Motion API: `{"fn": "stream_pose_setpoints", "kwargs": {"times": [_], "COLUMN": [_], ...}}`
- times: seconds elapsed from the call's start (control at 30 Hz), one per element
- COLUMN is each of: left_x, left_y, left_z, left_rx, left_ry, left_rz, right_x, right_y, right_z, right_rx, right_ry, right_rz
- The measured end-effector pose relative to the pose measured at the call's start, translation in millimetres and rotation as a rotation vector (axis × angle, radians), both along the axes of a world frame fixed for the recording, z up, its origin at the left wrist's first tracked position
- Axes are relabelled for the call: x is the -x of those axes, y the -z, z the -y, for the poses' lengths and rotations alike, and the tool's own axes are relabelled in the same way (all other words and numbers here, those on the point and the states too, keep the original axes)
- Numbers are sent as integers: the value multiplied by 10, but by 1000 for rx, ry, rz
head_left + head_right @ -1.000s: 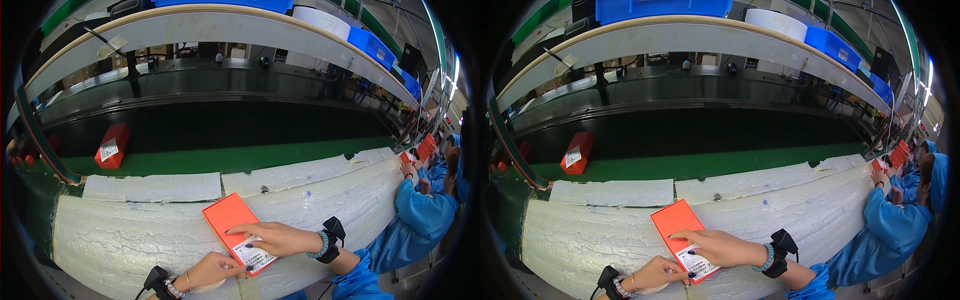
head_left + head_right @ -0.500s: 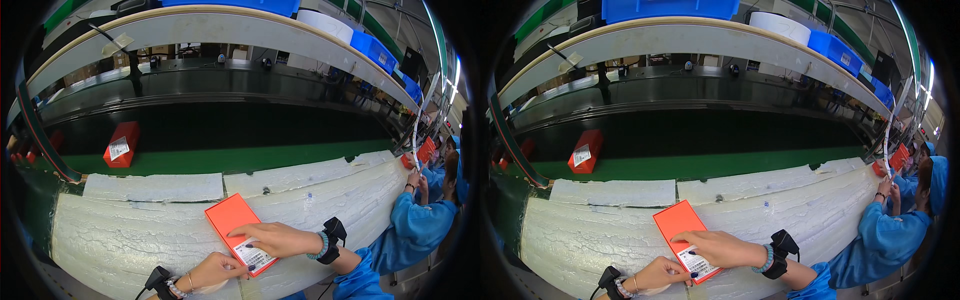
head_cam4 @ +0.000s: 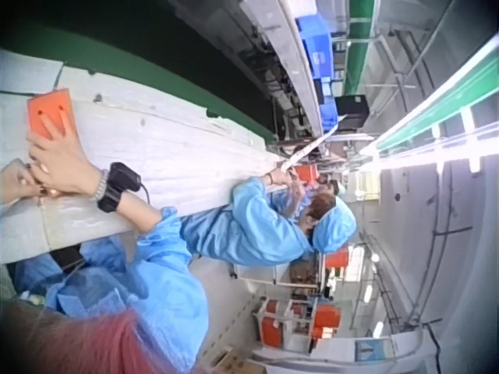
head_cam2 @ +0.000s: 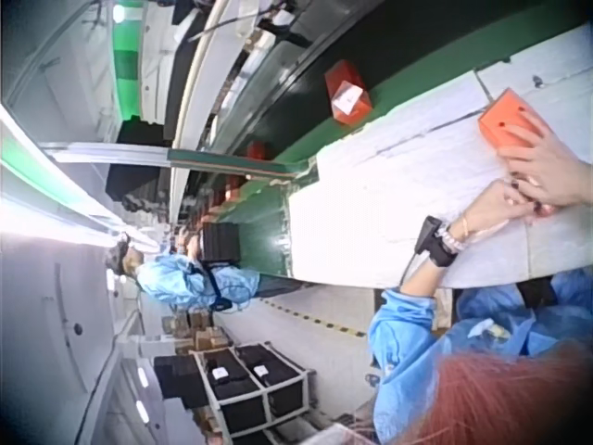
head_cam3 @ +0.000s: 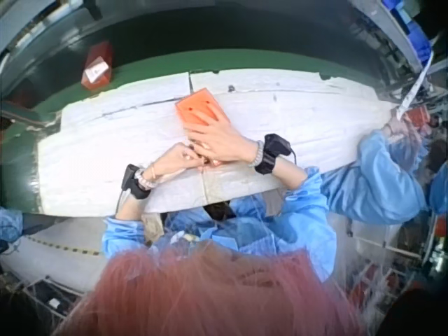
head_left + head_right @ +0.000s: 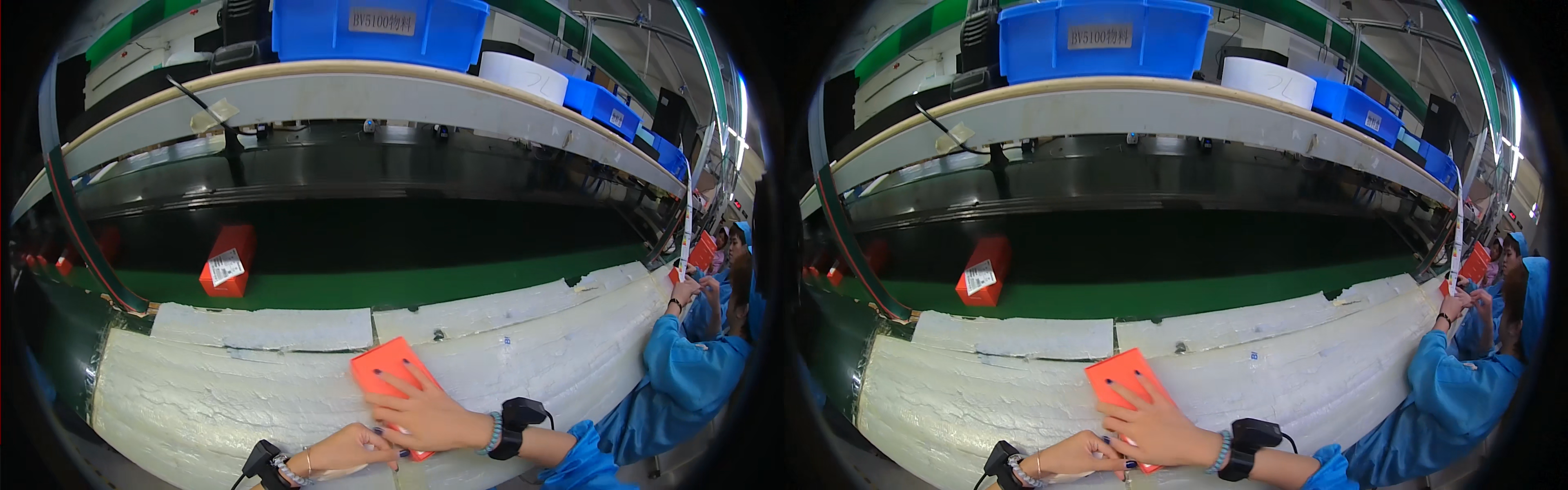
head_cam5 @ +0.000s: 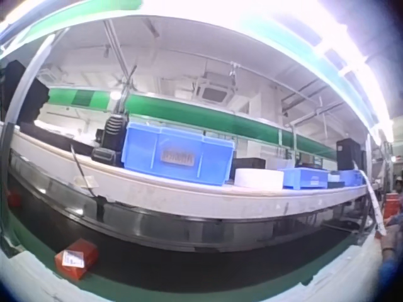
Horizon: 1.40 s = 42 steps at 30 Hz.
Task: Applying stickers or shipping labels onto red product boxes on an assembly line conveyor belt.
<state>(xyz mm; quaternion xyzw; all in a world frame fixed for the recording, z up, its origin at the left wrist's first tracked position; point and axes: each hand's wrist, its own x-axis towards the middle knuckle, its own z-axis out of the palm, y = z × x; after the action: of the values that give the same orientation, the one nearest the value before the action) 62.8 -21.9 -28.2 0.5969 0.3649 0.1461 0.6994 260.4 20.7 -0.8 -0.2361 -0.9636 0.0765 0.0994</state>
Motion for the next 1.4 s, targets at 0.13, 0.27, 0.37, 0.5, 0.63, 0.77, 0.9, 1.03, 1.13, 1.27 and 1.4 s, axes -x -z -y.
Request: {"fn": "stream_pose_setpoints", "kwargs": {"times": [0.13, 0.27, 0.37, 0.5, 0.63, 0.77, 0.9, 1.03, 1.13, 1.27, 1.4], "left_x": [36, -73, -58, -124, 9, 100, 125, 125, 102, 134, 151], "left_y": [388, -33, -71, 67, 126, 20, 98, 391, 591, 423, 354], "left_z": [23, 89, 70, 100, 34, 10, -60, -218, -323, -311, -252], "left_rx": [-38, -99, -66, -122, -317, -392, -917, -948, -942, -1240, -1020], "left_ry": [110, -85, -101, -280, -645, -805, -718, -761, -786, -659, -602], "left_rz": [-75, 31, -21, 78, 21, -92, -420, -135, -93, -358, -435], "right_x": [-686, -1459, -1444, -447, 901, 2152, 3001, 3168, 2880, 2093, 1216], "right_y": [-54, -52, 5, -40, 53, 74, 59, 621, 309, 209, 84], "right_z": [-129, -327, -663, -1058, -1468, -1644, -1656, -2113, -1990, -2061, -1671], "right_rx": [-87, -259, -585, -349, -103, 8, -63, -164, -105, -84, 16], "right_ry": [231, 698, 794, 418, 248, 402, 643, 782, 790, 612, 495], "right_rz": [107, 324, 646, 123, -169, -171, -78, -63, -112, -206, -259]}}
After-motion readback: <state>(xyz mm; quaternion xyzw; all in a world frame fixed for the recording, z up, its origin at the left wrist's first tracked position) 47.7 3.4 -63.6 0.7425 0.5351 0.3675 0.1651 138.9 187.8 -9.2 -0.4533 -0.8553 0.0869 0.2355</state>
